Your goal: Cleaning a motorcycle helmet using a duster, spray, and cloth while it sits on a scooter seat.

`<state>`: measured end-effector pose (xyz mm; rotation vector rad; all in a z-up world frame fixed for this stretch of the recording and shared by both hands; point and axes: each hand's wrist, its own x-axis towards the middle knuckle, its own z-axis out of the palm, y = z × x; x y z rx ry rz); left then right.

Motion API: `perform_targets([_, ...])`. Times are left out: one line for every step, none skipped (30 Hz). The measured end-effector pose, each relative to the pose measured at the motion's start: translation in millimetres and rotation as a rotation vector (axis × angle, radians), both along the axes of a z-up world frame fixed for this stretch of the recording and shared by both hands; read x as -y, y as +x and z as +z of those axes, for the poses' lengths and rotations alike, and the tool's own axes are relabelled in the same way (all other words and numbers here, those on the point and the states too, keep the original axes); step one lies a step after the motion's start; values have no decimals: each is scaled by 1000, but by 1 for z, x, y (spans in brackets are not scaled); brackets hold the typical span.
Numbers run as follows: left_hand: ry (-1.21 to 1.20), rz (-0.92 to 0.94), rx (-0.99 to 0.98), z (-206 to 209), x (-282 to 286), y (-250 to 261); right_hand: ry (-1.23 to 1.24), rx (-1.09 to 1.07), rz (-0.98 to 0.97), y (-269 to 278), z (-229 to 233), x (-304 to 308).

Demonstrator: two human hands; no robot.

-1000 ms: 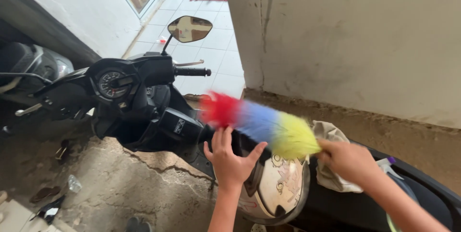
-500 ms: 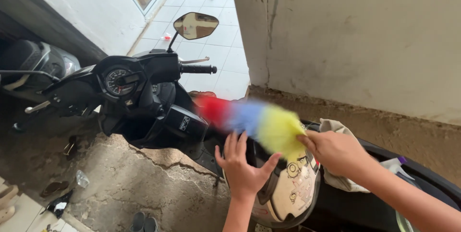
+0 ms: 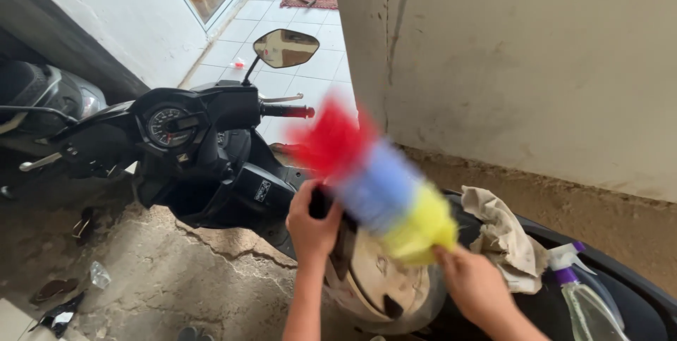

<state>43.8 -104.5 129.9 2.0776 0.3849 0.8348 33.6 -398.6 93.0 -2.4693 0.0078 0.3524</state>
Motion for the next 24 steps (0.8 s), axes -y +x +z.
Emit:
perform_targets([3,4,0,5,-4,4,3,0,4,4,-18,-3])
perform_targets([-54,8,-26,10,-9,8,6,92,27,8,-37,-6])
perform_targets([-111,12,-50,15,-13,13,10,186,49,12,-55,-9])
perform_targets([-108,15,-48,13,-20,16,13,188,52,26,-79,5])
perform_targets([-147,15,-82,10,-26,20,36,220,-6,39,-104,20])
perform_targets([-187,15,-116,7,-32,24,58,252,-64,53,-128,34])
perform_targets([-187,14,-118,0,-38,28,58,250,-65,59,-128,39])
perform_targets([-165,10,-107,-7,-45,32,150,-23,-190,66,-128,44])
perform_targets([-146,5,-97,-15,-50,36,238,-300,-309,73,-128,50])
perform_targets([-149,3,-101,-9,-51,40,235,-303,-311,70,-115,45])
perform_targets([-192,3,-140,-6,-51,42,417,-253,-357,63,-104,41])
perform_targets([-235,3,-180,-2,-51,43,599,-198,-403,55,-92,37])
perform_targets([-234,-3,-186,-1,-51,46,598,-201,-411,50,-91,29])
perform_targets([-244,2,-216,1,-52,48,469,-100,-336,44,-89,20])
perform_targets([-255,10,-237,4,-53,53,341,5,-255,42,-86,12])
perform_targets([-256,6,-235,3,-53,57,341,9,-257,41,-108,11])
perform_targets([-258,34,-287,2,-54,60,276,52,-176,41,-130,10])
perform_targets([-261,62,-338,2,-56,64,210,95,-95,40,-151,8])
perform_targets([-260,62,-334,-1,-56,67,211,99,-95,50,-159,19])
perform_targets([-228,84,-353,-3,-56,71,190,189,-109,59,-167,30])
perform_targets([-195,106,-373,-6,-56,74,170,277,-123,68,-175,41])
perform_targets([-192,106,-370,-2,-51,75,173,279,-124,66,-135,37])
perform_targets([-158,124,-402,3,-45,77,156,135,-177,66,-93,35])
perform_targets([-124,141,-433,7,-39,80,140,-10,-229,65,-51,33])
